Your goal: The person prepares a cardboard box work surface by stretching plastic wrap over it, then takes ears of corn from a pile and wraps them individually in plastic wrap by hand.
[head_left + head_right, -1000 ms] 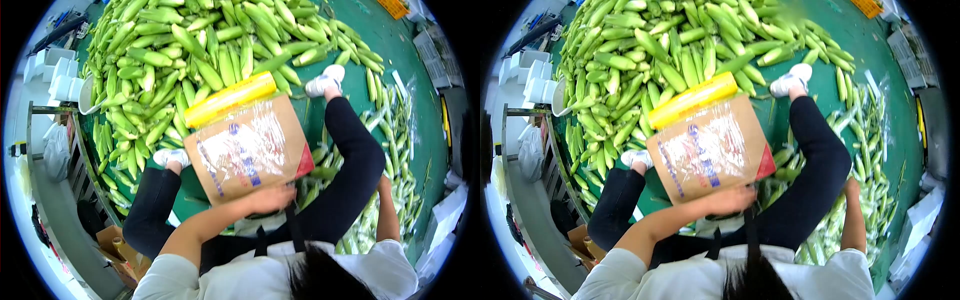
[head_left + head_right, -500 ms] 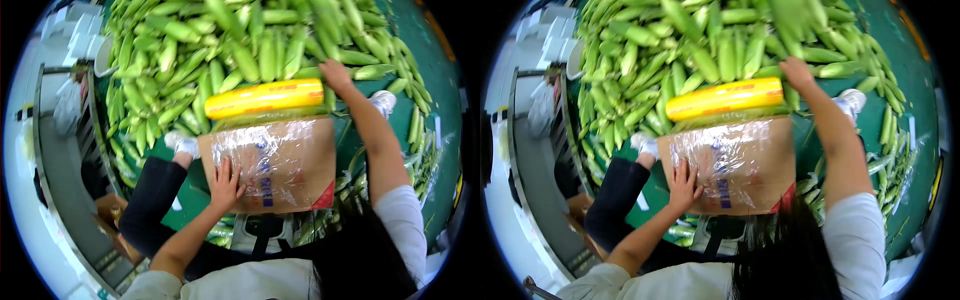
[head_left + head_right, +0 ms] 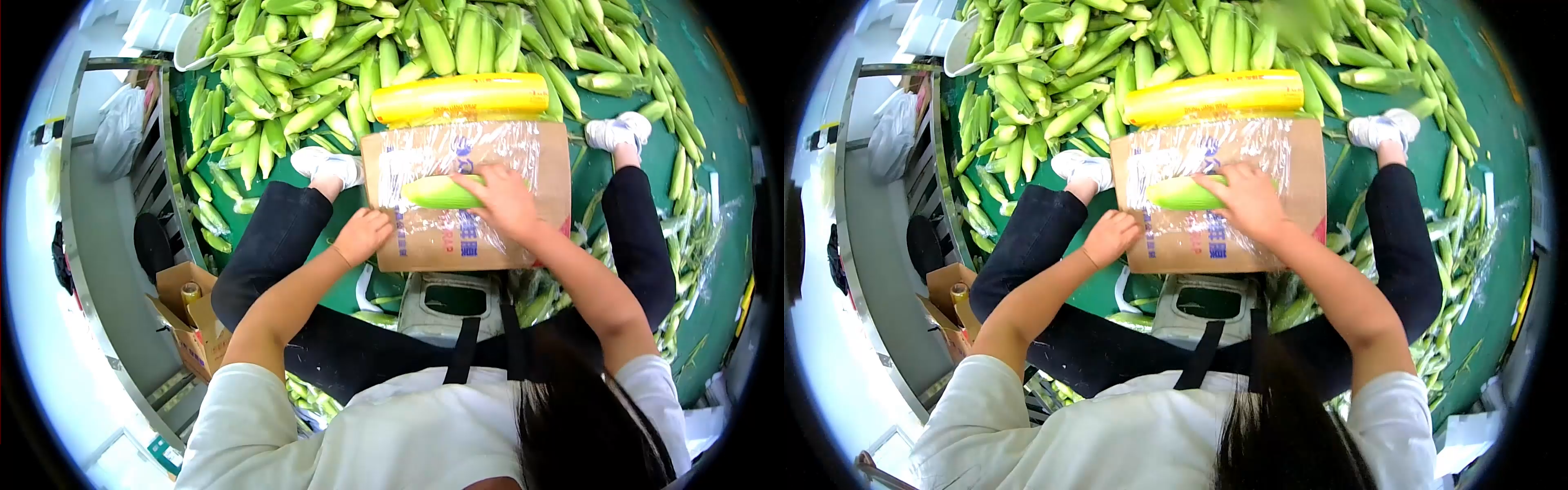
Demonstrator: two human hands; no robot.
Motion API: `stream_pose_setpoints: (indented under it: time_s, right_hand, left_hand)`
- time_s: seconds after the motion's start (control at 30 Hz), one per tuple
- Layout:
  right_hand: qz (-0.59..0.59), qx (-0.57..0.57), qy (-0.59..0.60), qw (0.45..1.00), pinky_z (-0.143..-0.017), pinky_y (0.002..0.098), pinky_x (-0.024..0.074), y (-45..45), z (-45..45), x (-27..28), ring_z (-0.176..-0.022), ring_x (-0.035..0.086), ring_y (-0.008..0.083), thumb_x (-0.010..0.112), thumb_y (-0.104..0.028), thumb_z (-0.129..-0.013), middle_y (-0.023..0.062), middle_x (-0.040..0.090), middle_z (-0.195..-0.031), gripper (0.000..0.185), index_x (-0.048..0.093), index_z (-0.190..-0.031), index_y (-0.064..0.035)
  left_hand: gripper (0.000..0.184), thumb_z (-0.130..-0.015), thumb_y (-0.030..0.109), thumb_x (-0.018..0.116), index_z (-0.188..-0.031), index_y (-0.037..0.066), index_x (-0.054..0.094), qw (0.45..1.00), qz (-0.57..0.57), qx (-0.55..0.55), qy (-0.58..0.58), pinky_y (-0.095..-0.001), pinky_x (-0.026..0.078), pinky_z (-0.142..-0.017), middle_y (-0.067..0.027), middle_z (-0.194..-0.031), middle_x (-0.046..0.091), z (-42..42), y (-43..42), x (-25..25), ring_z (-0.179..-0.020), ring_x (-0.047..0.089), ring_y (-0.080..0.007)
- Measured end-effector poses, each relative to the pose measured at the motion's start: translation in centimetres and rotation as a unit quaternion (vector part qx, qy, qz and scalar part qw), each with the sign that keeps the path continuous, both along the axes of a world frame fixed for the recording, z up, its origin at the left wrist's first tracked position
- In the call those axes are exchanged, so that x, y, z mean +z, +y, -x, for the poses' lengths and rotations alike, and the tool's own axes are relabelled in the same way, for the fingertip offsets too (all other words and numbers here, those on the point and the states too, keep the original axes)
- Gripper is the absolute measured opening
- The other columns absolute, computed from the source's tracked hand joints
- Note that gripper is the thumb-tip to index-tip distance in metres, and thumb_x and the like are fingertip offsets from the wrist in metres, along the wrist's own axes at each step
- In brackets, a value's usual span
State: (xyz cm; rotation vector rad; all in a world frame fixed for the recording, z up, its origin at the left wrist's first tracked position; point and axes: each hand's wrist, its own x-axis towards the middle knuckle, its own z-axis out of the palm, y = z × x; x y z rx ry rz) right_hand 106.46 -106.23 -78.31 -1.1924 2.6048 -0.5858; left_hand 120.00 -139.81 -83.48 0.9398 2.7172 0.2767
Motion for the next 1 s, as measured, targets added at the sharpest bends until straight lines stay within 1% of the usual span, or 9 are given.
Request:
stream_pose_setpoints:
  time_s: [0.2,0.33,0.37,0.47,0.57,0.67,0.77,0.93,1.0]
  right_hand:
    - [0.037,-0.071,0.099,0.992,-0.104,0.0451,0.0443,0.0,-2.8,0.4,-0.125,0.055,0.0326,0.082,-0.026,-0.077,0.0144,0.059,-0.134,0.077,0.050,-0.146,-0.0162]
    - [-0.086,-0.509,-0.138,0.845,-0.093,0.0457,0.0525,5.9,-7.3,1.2,-0.112,0.066,0.0370,0.076,-0.048,-0.083,0.0237,0.067,-0.121,0.077,0.050,-0.136,0.0010]
    - [-0.173,-0.555,-0.254,0.773,-0.088,0.0459,0.0553,6.7,-8.3,1.9,-0.104,0.070,0.0385,0.073,-0.057,-0.083,0.0255,0.070,-0.113,0.082,0.051,-0.132,0.0044]
    - [-0.267,-0.467,-0.236,0.809,-0.082,0.0460,0.0567,5.2,-10.0,-0.3,-0.094,0.072,0.0380,0.067,-0.064,-0.085,0.0224,0.074,-0.100,0.075,0.064,-0.116,0.0038]
    - [-0.120,-0.359,-0.276,0.883,-0.076,0.0432,0.0568,7.4,-10.4,-4.4,-0.085,0.073,0.0334,0.070,-0.041,-0.091,0.0176,0.075,-0.091,0.041,0.074,-0.087,0.0000]
    - [0.194,-0.425,-0.546,0.695,-0.087,0.0394,0.0530,12.3,-10.1,-0.1,-0.094,0.070,0.0252,0.064,-0.029,-0.095,0.0072,0.073,-0.101,0.034,0.072,-0.109,0.0017]
    - [0.452,-0.471,-0.445,0.613,-0.106,0.0370,0.0431,9.7,-7.4,5.0,-0.121,0.060,0.0216,0.061,-0.023,-0.098,0.0128,0.066,-0.127,0.039,0.063,-0.125,0.0053]
    - [0.223,-0.407,-0.232,0.855,-0.103,0.0363,0.0419,-4.7,-1.6,-2.3,-0.109,0.062,0.0228,0.061,-0.026,-0.100,0.0072,0.067,-0.118,0.024,0.069,-0.110,-0.0053]
    - [0.109,-0.210,0.050,0.970,-0.107,0.0456,0.0390,-6.2,-2.6,-5.2,-0.112,0.060,0.0303,0.069,-0.030,-0.091,0.0103,0.064,-0.122,0.042,0.062,-0.125,-0.0081]
  left_hand:
    - [0.013,-0.089,0.016,0.065,-0.094,0.006,0.059,0.990,-0.106,-0.015,0.096,-0.0502,0.038,-0.107,-0.0146,-0.129,0.057,2.3,4.0,6.0,-0.119,0.055,-0.0311]
    - [0.015,-0.089,0.015,0.065,-0.095,0.004,0.056,0.981,-0.140,0.056,0.121,-0.0562,0.033,-0.113,-0.0164,-0.144,0.051,6.2,8.0,4.9,-0.132,0.050,-0.0329]
    - [0.014,-0.089,0.013,0.065,-0.096,0.004,0.056,0.981,-0.144,0.053,0.114,-0.0556,0.033,-0.113,-0.0166,-0.143,0.052,6.3,8.5,4.2,-0.133,0.049,-0.0330]
    - [0.017,-0.088,0.011,0.065,-0.099,0.004,0.055,0.978,-0.159,0.040,0.132,-0.0507,0.037,-0.111,-0.0161,-0.142,0.053,7.7,9.0,1.7,-0.132,0.050,-0.0329]
    - [0.018,-0.088,0.013,0.066,-0.099,0.004,0.055,0.974,-0.158,0.012,0.161,-0.0475,0.041,-0.107,-0.0152,-0.142,0.054,8.0,8.4,0.4,-0.130,0.052,-0.0321]
    - [0.015,-0.088,0.013,0.060,-0.100,0.006,0.054,0.977,-0.163,-0.006,0.140,-0.0469,0.042,-0.106,-0.0146,-0.143,0.054,8.5,7.7,0.0,-0.131,0.052,-0.0300]
    - [0.022,-0.094,0.012,0.053,-0.113,0.003,0.055,0.982,-0.170,-0.025,0.084,-0.0482,0.040,-0.109,-0.0152,-0.145,0.052,8.8,6.3,-0.6,-0.136,0.048,-0.0323]
    - [0.030,-0.099,0.012,0.051,-0.127,-0.001,0.053,0.962,-0.269,0.040,0.019,-0.0476,0.045,-0.106,-0.0192,-0.134,0.060,9.1,6.8,-0.5,-0.125,0.056,-0.0389]
    - [0.024,-0.100,0.012,0.054,-0.121,0.001,0.054,0.926,-0.335,0.172,-0.039,-0.0463,0.054,-0.088,-0.0211,-0.108,0.070,9.6,8.3,-1.4,-0.102,0.068,-0.0394]
